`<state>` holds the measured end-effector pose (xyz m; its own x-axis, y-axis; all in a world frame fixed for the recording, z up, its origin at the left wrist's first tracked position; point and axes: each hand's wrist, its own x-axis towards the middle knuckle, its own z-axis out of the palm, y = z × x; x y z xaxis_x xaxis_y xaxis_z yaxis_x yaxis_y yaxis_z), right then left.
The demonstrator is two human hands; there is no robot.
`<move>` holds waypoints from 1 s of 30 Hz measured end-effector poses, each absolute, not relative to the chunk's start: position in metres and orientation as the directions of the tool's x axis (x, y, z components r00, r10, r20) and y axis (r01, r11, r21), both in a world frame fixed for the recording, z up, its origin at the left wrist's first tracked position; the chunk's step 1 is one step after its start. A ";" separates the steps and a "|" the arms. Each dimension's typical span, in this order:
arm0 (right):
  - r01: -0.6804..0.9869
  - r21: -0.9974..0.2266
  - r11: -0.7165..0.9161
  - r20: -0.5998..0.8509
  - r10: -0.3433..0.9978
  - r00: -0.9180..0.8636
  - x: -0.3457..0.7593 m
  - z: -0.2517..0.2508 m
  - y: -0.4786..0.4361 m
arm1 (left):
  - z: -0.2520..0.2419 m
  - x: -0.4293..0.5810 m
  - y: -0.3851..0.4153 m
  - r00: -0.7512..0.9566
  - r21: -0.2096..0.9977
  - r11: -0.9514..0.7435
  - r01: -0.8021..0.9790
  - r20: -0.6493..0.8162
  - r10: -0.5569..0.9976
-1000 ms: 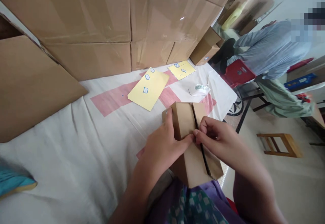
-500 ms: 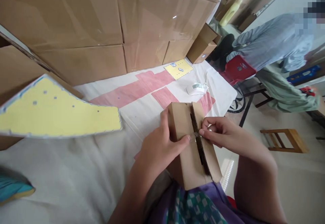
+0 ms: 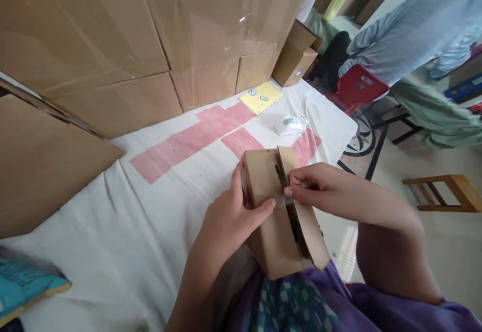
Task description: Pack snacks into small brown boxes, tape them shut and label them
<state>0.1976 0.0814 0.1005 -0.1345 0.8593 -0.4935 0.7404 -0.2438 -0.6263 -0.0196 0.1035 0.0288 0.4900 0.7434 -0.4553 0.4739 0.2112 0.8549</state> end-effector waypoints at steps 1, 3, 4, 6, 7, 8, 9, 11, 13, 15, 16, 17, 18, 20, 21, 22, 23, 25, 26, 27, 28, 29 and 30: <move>0.724 -0.637 -0.266 -0.502 0.855 -0.128 0.196 0.101 0.082 | 0.029 -0.020 0.104 0.490 0.857 0.215 0.469 -0.455 0.743; 0.684 -0.660 -0.310 -0.523 0.844 -0.121 0.193 0.103 0.081 | 0.030 -0.020 0.104 0.489 0.859 0.218 0.463 -0.453 0.745; 0.663 -0.672 -0.329 -0.536 0.834 -0.130 0.192 0.103 0.080 | 0.030 -0.020 0.104 0.490 0.860 0.218 0.462 -0.453 0.745; 0.626 -0.696 -0.351 -0.558 0.814 -0.163 0.192 0.102 0.079 | 0.031 -0.019 0.104 0.492 0.858 0.218 0.464 -0.455 0.742; 0.612 -0.706 -0.356 -0.563 0.807 -0.179 0.193 0.102 0.078 | 0.031 -0.019 0.104 0.493 0.856 0.218 0.469 -0.458 0.740; 0.605 -0.711 -0.358 -0.564 0.804 -0.188 0.193 0.102 0.077 | 0.030 -0.018 0.104 0.493 0.853 0.217 0.474 -0.462 0.737; 0.606 -0.712 -0.355 -0.562 0.805 -0.188 0.193 0.102 0.077 | 0.030 -0.018 0.104 0.493 0.850 0.214 0.481 -0.464 0.735; 0.641 -0.690 -0.336 -0.552 0.818 -0.165 0.194 0.103 0.075 | 0.029 -0.017 0.103 0.492 0.842 0.208 0.497 -0.471 0.733; 0.717 -0.629 -0.299 -0.537 0.835 -0.123 0.196 0.103 0.073 | 0.029 -0.016 0.103 0.492 0.838 0.200 0.509 -0.473 0.731; 0.792 -0.557 -0.249 -0.510 0.856 -0.090 0.198 0.103 0.072 | 0.028 -0.016 0.103 0.491 0.839 0.195 0.509 -0.469 0.734; 0.815 -0.532 -0.228 -0.496 0.864 -0.082 0.200 0.102 0.072 | 0.029 -0.016 0.102 0.491 0.842 0.194 0.504 -0.464 0.738; 0.828 -0.519 -0.214 -0.486 0.870 -0.080 0.202 0.102 0.072 | 0.029 -0.016 0.102 0.491 0.845 0.193 0.498 -0.458 0.741; 0.832 -0.516 -0.206 -0.484 0.871 -0.084 0.204 0.101 0.073 | 0.029 -0.016 0.102 0.490 0.848 0.194 0.494 -0.455 0.744; 0.827 -0.521 -0.210 -0.509 0.854 -0.104 0.208 0.100 0.074 | 0.030 -0.016 0.102 0.489 0.850 0.197 0.489 -0.455 0.744; 0.823 -0.525 -0.217 -0.532 0.838 -0.118 0.210 0.099 0.075 | 0.030 -0.016 0.102 0.489 0.849 0.199 0.489 -0.456 0.743; 0.820 -0.526 -0.225 -0.555 0.822 -0.131 0.210 0.099 0.076 | 0.030 -0.016 0.102 0.488 0.849 0.201 0.490 -0.457 0.743; 0.819 -0.524 -0.234 -0.574 0.807 -0.137 0.211 0.098 0.077 | 0.030 -0.016 0.102 0.488 0.849 0.201 0.489 -0.457 0.744; 0.822 -0.510 -0.251 -0.590 0.798 -0.122 0.210 0.096 0.078 | 0.029 -0.016 0.102 0.488 0.851 0.199 0.486 -0.453 0.746; 0.828 -0.499 -0.255 -0.583 0.806 -0.103 0.210 0.094 0.078 | 0.029 -0.016 0.102 0.488 0.852 0.198 0.484 -0.451 0.747; 0.837 -0.485 -0.253 -0.565 0.821 -0.079 0.210 0.093 0.077 | 0.028 -0.016 0.101 0.488 0.853 0.196 0.484 -0.449 0.748; 0.852 -0.463 -0.245 -0.533 0.845 -0.047 0.211 0.091 0.077 | 0.028 -0.016 0.101 0.486 0.852 0.194 0.487 -0.449 0.750; 0.870 -0.432 -0.236 -0.485 0.874 -0.004 0.213 0.088 0.076 | 0.027 -0.016 0.101 0.481 0.849 0.192 0.493 -0.450 0.753; 0.888 -0.397 -0.232 -0.428 0.903 0.044 0.217 0.086 0.076 | 0.027 -0.016 0.101 0.475 0.846 0.191 0.499 -0.451 0.756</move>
